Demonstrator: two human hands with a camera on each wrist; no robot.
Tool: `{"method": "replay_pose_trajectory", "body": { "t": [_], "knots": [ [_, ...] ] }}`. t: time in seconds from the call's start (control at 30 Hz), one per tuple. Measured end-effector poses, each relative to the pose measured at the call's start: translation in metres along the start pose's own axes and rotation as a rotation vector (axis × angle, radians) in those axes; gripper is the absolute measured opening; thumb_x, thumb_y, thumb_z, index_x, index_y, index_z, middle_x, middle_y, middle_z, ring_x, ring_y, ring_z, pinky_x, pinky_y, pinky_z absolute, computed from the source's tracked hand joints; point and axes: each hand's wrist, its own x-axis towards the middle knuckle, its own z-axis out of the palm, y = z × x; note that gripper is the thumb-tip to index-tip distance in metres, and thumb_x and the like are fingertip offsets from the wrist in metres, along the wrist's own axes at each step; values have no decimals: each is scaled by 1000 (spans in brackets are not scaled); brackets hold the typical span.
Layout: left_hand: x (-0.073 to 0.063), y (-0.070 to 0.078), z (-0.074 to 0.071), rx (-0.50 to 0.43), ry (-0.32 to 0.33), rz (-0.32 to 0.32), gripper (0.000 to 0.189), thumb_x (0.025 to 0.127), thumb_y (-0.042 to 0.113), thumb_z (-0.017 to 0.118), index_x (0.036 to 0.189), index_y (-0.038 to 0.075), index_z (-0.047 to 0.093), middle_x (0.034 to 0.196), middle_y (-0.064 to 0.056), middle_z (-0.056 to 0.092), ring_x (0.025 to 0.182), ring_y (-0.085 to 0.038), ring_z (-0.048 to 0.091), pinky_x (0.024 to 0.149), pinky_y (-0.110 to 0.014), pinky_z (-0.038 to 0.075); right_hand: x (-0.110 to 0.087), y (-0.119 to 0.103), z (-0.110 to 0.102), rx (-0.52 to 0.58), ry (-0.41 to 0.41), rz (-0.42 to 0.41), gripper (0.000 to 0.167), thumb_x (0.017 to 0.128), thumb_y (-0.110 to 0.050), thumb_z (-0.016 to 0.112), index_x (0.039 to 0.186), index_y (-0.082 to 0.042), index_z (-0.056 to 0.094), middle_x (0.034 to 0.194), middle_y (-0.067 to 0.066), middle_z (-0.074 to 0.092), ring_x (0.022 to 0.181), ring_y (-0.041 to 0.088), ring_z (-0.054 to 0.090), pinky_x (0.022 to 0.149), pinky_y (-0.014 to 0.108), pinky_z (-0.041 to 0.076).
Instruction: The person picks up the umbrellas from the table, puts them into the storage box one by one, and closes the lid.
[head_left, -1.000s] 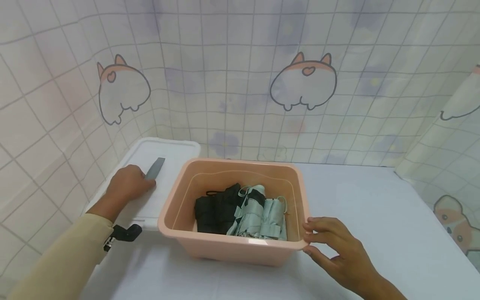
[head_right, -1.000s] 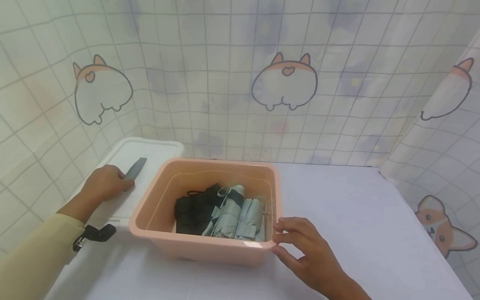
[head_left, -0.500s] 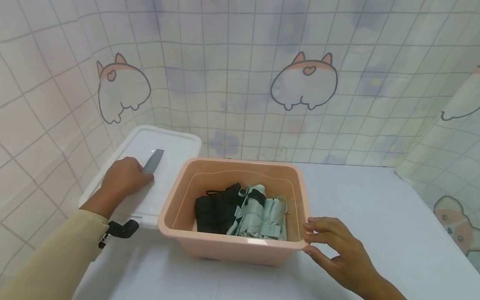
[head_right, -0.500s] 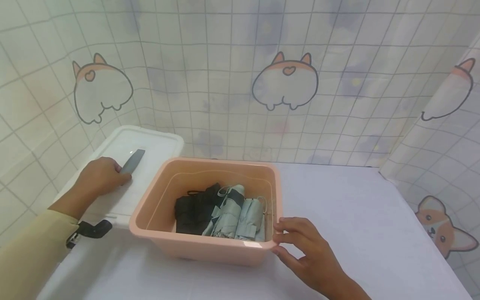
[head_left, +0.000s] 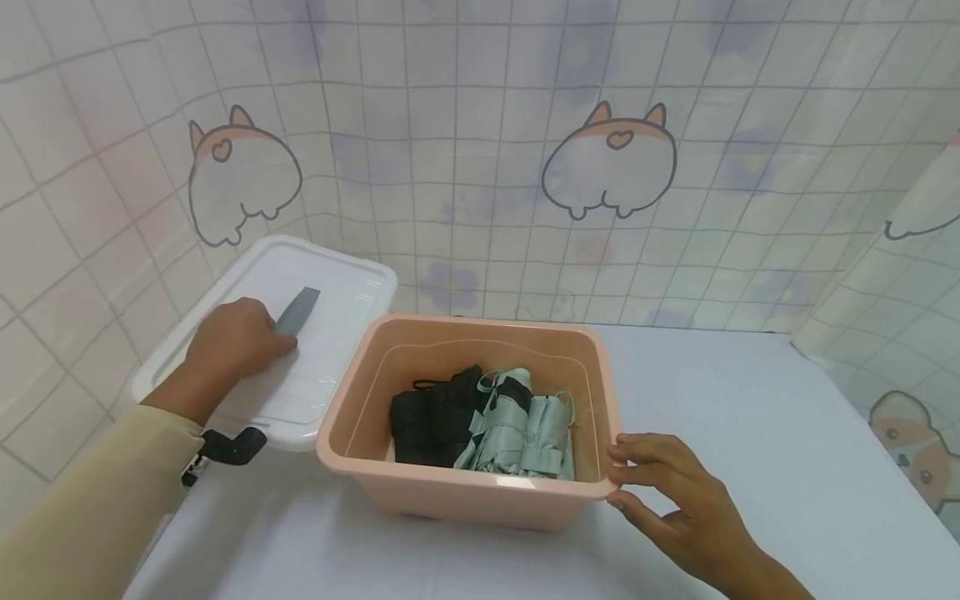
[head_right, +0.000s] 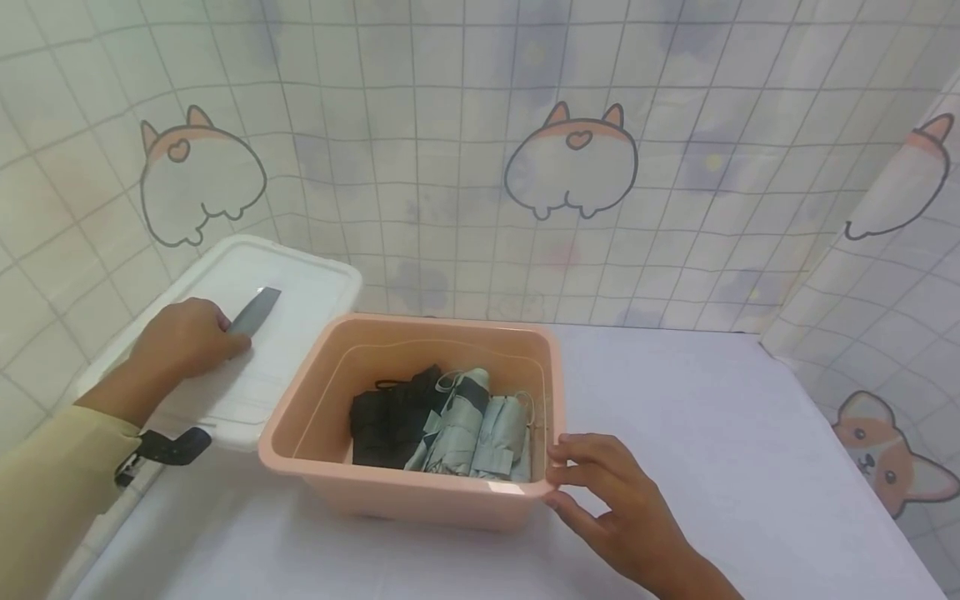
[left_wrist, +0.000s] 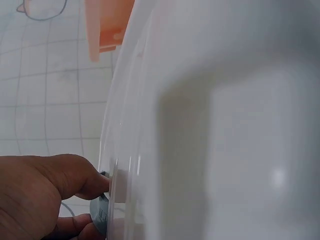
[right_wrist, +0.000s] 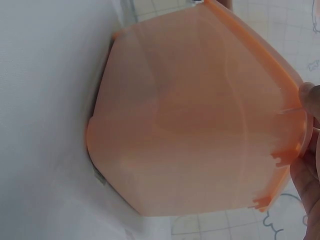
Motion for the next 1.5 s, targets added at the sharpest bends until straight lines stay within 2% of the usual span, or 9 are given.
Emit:
{"method": "replay_pose_trajectory", "body": {
  "t": [0.13, 0.3, 0.7, 0.93, 1.2, 1.5],
  "knots": [
    [0, -2, -7, 13, 2, 3, 37, 86, 27, 67, 60, 9, 48, 58, -5, 49, 58, -24, 49, 49, -34, 37, 1, 0, 1, 6, 4, -11, 28, 99, -31, 70, 95, -3, 74, 111, 15, 70, 118, 22, 61, 102, 20, 45],
    [1, -4, -15, 12, -6, -5, 34, 87, 28, 66, 62, 7, 54, 61, -7, 53, 61, -26, 51, 51, -35, 39, 0, 0, 0, -5, -3, 0, 29, 99, -33, 70, 95, -4, 74, 111, 15, 70, 119, 21, 60, 102, 20, 45],
    [1, -2, -35, -11, -23, -18, 33, 87, 29, 67, 80, -3, 67, 74, -14, 61, 68, -30, 56, 53, -36, 42, -3, 0, -1, -36, -17, 32, 30, 100, -36, 68, 97, -7, 75, 113, 13, 70, 120, 20, 59, 103, 19, 44],
    [5, 2, -33, -35, -82, -8, 45, 88, 29, 67, 105, -13, 69, 92, -22, 67, 77, -34, 60, 60, -39, 49, -1, -2, 0, -40, -7, 26, 32, 100, -37, 67, 95, -6, 74, 111, 13, 71, 120, 19, 60, 102, 19, 44],
    [6, 13, -27, -40, -113, 24, 37, 88, 27, 68, 98, -9, 69, 84, -17, 66, 74, -32, 59, 58, -38, 49, -2, -1, 0, -23, -12, 21, 30, 100, -35, 68, 95, -6, 73, 111, 13, 70, 120, 20, 59, 102, 19, 44],
    [9, 27, -20, -56, -128, 27, 35, 90, 23, 69, 101, -10, 68, 88, -20, 67, 76, -34, 62, 57, -36, 53, -4, 0, 0, -35, -21, 34, 30, 100, -36, 67, 97, -8, 74, 112, 12, 70, 120, 20, 59, 103, 19, 44]
  ]
}}
